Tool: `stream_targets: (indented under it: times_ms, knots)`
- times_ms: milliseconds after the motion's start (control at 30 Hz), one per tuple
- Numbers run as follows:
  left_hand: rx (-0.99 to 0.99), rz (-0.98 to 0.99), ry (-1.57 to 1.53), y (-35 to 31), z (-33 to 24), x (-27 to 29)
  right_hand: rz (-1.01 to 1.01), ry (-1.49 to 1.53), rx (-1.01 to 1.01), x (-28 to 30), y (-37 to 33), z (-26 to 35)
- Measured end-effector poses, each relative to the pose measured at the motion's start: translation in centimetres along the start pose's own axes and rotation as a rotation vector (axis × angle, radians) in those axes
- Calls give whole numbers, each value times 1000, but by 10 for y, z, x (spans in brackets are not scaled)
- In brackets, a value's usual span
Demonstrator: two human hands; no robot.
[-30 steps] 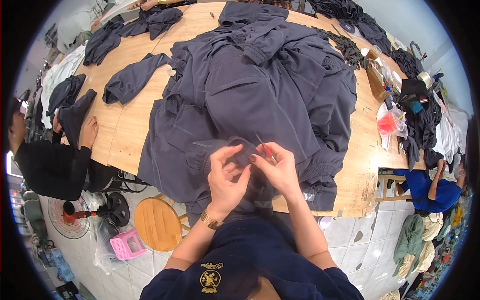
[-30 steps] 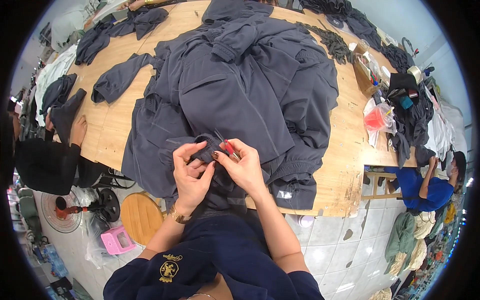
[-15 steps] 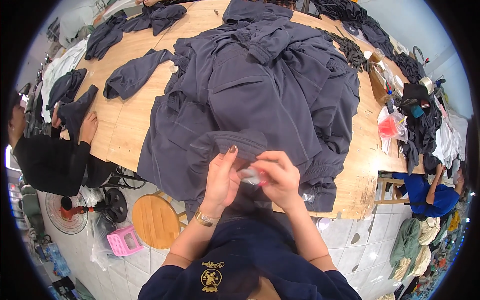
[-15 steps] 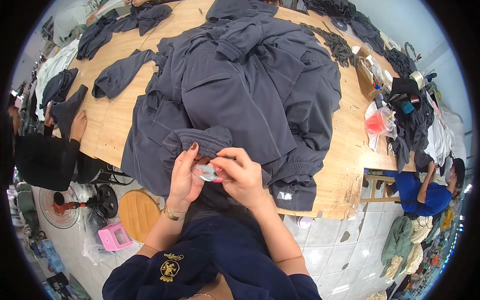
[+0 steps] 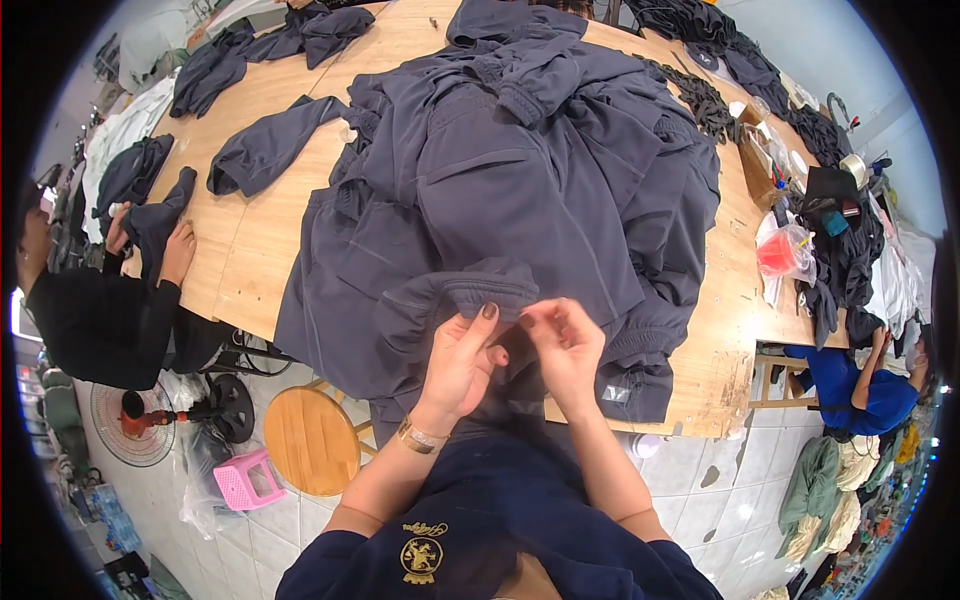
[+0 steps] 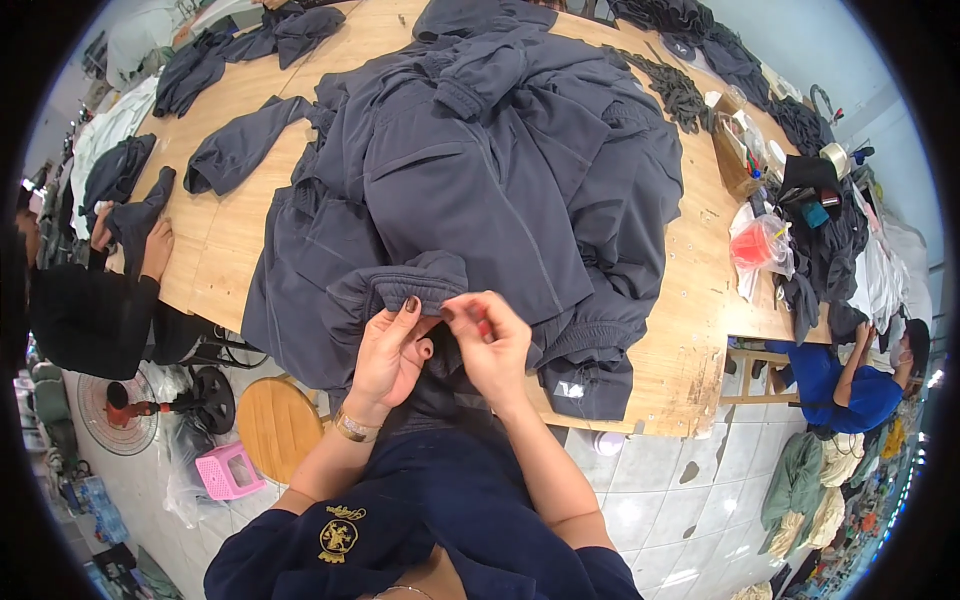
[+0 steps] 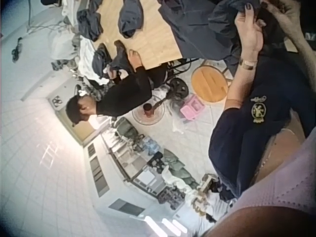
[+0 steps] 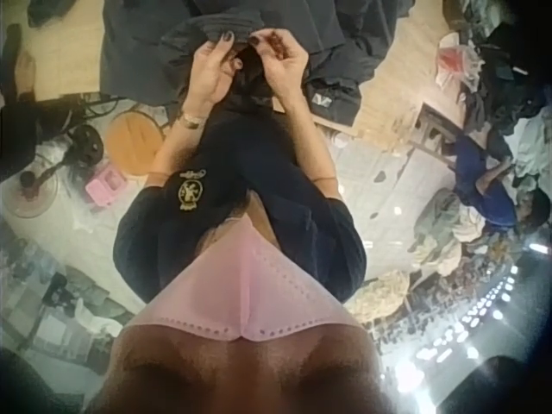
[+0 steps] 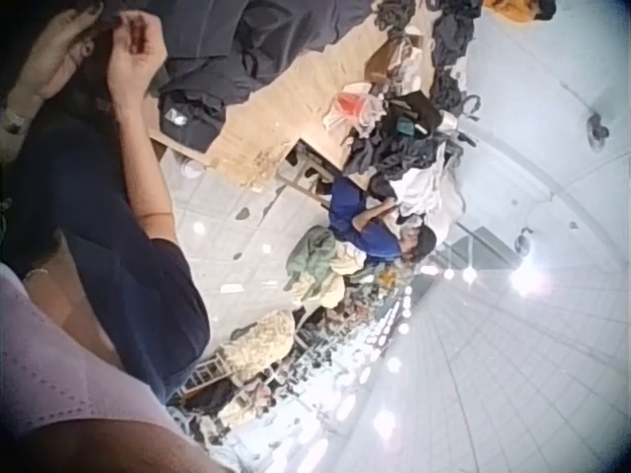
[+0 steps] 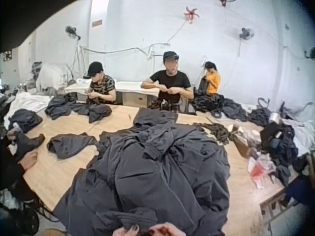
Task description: Trimming loose threads from grey garments using small fabric snips.
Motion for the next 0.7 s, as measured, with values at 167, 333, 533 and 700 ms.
stream_targets:
  times_ms: [167, 333, 533, 700]
  knots:
    - [24, 110, -177, 3, 6, 3, -127, 551, -541, 9, -6, -32]
    - [-182, 144, -54, 1, 11, 1, -78, 212, -483, 7, -6, -19]
    - [-299, 115, 104, -6, 19, 3, -92, -27, -361, 0, -6, -18]
    - [-216, 61, -91, -3, 16, -4, -126, 143, -431, 0, -6, -30]
Point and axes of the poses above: each hand's wrist, its own y-axis towards the middle knuckle, its own x-axis out of the back of the hand, z = x × y, the point moved 6 cm from there along y, towards the middle knuckle, and after that the axes turned 6 degrees about -x, right-handed, at the moved point
